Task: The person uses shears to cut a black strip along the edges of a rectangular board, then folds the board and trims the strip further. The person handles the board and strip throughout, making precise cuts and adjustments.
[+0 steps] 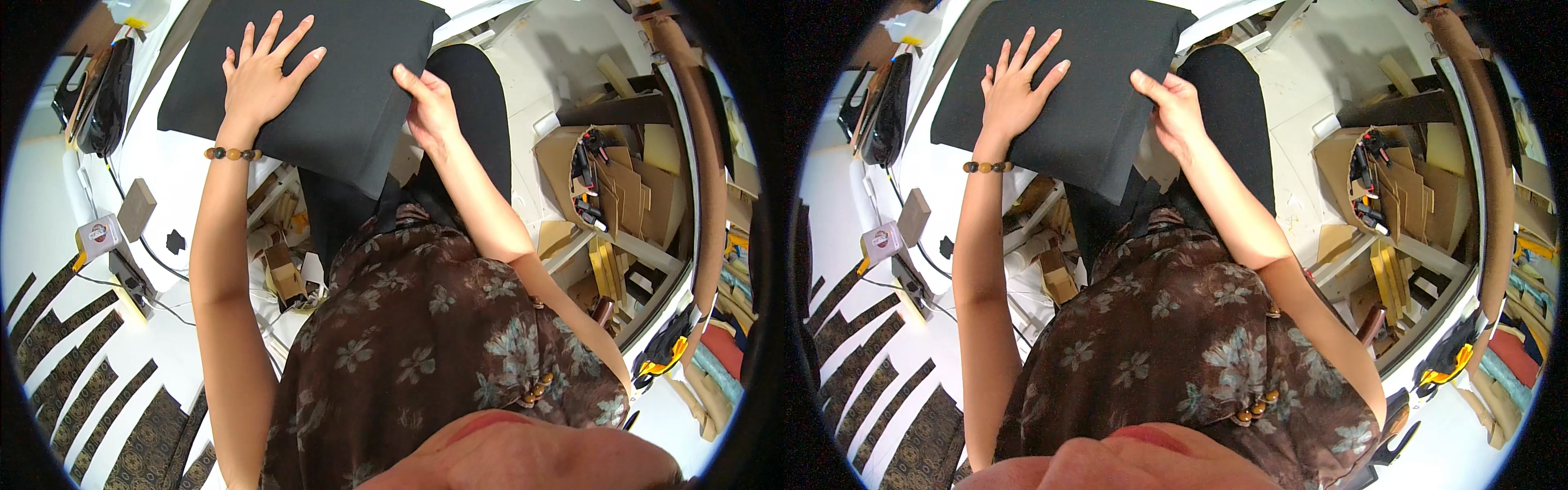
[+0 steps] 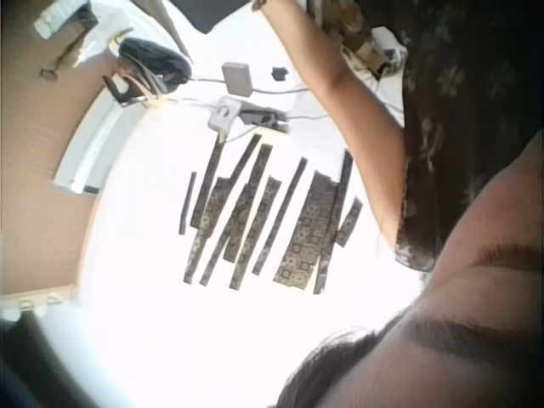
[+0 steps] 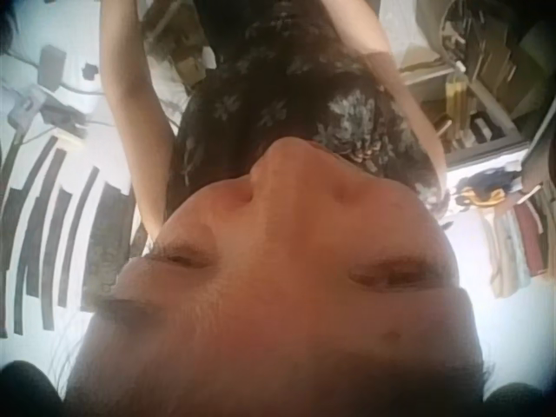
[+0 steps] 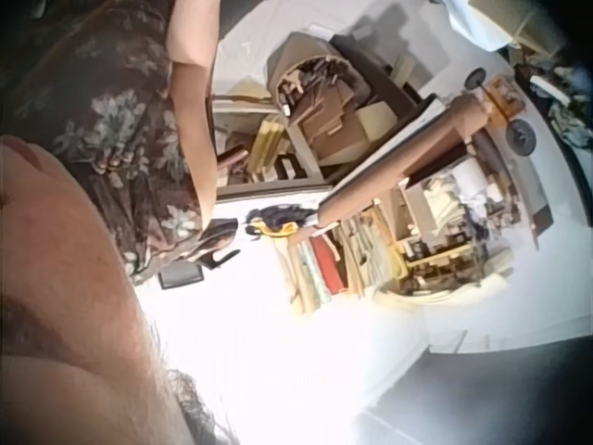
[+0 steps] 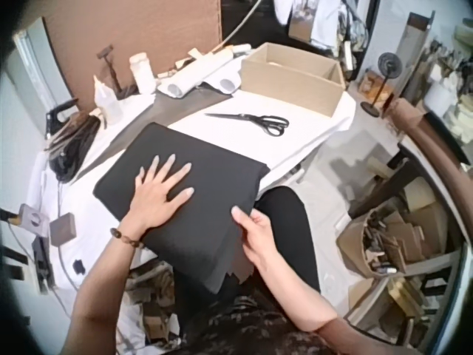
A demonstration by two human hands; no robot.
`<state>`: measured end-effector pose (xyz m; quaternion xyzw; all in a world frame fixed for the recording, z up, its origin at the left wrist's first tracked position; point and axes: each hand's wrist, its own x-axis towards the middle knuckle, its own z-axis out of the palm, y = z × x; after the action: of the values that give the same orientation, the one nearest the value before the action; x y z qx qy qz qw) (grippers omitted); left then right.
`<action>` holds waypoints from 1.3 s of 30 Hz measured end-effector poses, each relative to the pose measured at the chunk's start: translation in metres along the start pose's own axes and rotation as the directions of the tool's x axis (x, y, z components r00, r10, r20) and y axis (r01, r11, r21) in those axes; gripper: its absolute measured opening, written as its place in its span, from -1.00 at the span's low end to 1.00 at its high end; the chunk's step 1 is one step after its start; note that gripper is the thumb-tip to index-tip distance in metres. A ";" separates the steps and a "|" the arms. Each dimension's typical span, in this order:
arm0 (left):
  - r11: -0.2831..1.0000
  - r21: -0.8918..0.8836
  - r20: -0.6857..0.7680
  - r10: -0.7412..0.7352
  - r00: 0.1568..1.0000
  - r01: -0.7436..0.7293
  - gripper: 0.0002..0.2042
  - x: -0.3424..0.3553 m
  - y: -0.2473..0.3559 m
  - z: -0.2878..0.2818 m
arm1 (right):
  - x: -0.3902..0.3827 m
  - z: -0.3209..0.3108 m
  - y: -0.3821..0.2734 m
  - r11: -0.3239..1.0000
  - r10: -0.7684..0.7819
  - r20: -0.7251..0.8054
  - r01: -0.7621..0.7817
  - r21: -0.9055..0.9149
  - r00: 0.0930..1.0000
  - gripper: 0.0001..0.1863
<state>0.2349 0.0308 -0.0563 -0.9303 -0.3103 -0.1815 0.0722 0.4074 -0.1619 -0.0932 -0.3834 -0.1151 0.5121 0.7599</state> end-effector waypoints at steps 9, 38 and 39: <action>1.000 0.018 0.041 -0.008 0.999 0.008 -0.47 0.001 0.005 -0.007 | 0.066 -0.015 -0.025 0.985 -0.123 -0.141 0.138 0.103 0.982 -0.67; 0.979 -0.117 0.183 -0.143 0.973 0.166 -0.44 0.004 0.029 -0.055 | -0.087 0.033 0.025 0.957 0.277 0.135 -0.260 -0.128 0.951 -0.74; 0.980 -0.120 0.176 -0.138 0.975 0.160 -0.44 0.005 0.028 -0.054 | -0.087 0.031 0.029 0.964 0.253 0.156 -0.235 -0.125 0.955 -0.73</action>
<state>0.2395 -0.0026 -0.0053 -0.9191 -0.3714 -0.1283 -0.0302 0.3314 -0.2174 -0.0736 -0.3889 -0.1580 0.6262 0.6570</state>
